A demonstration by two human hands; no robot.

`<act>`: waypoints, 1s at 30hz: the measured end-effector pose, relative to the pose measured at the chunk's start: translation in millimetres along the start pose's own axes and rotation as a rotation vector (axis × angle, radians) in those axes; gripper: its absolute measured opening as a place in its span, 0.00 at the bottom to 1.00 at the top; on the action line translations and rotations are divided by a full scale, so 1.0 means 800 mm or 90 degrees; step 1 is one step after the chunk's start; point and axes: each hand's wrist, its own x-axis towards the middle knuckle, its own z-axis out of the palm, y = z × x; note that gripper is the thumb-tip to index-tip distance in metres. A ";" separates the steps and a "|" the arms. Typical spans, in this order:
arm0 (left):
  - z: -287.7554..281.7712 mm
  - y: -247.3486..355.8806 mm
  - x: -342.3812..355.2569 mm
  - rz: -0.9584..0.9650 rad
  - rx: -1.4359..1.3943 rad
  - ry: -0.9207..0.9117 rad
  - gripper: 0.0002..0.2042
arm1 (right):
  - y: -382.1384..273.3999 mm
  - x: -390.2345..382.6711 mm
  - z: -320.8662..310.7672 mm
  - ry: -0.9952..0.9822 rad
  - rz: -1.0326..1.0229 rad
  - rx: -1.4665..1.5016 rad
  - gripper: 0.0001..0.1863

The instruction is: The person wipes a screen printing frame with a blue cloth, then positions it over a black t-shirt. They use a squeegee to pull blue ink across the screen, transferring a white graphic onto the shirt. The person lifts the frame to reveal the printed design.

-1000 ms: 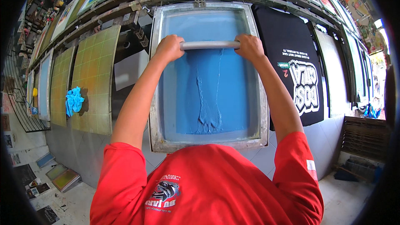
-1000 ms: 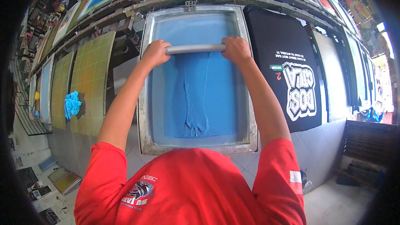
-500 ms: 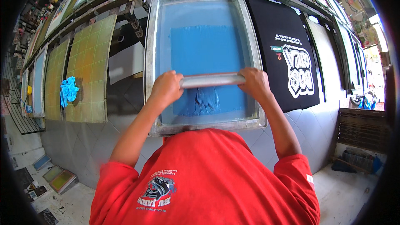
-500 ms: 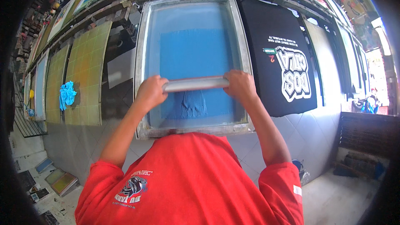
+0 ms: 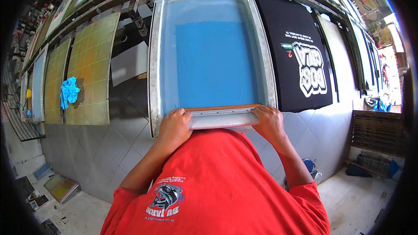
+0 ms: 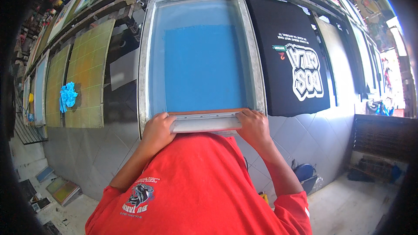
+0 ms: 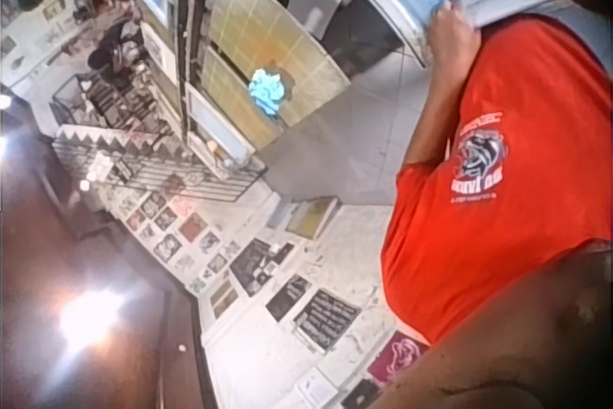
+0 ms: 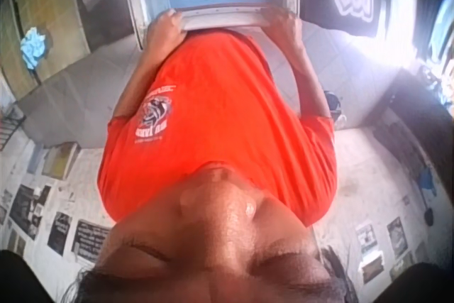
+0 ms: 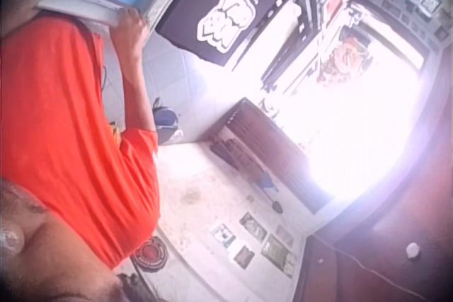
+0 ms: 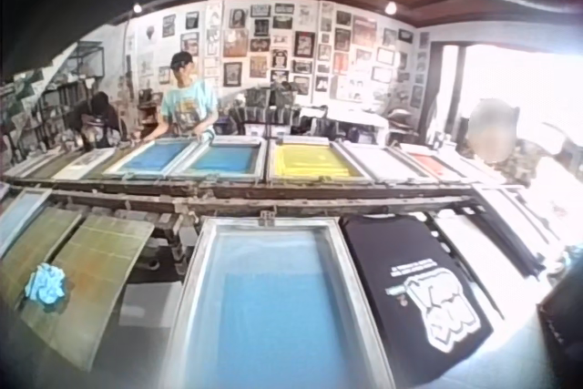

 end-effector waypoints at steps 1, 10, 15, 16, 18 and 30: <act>-0.001 0.001 0.000 0.001 0.001 0.002 0.19 | 0.000 0.001 -0.002 -0.002 0.000 -0.004 0.15; -0.007 -0.005 0.018 0.026 -0.001 0.003 0.20 | 0.018 0.017 0.009 0.028 -0.033 0.002 0.10; -0.013 -0.009 0.048 0.021 0.059 0.040 0.16 | 0.034 0.061 0.007 -0.018 -0.022 -0.045 0.11; -0.016 -0.012 0.056 0.010 0.062 0.039 0.18 | 0.033 0.068 0.007 0.001 -0.032 -0.046 0.12; -0.019 -0.015 0.063 0.033 0.034 0.101 0.19 | 0.033 0.077 0.007 0.060 -0.066 -0.041 0.15; 0.025 -0.018 0.017 0.120 -0.014 0.116 0.20 | 0.001 0.002 0.027 0.103 -0.031 -0.047 0.14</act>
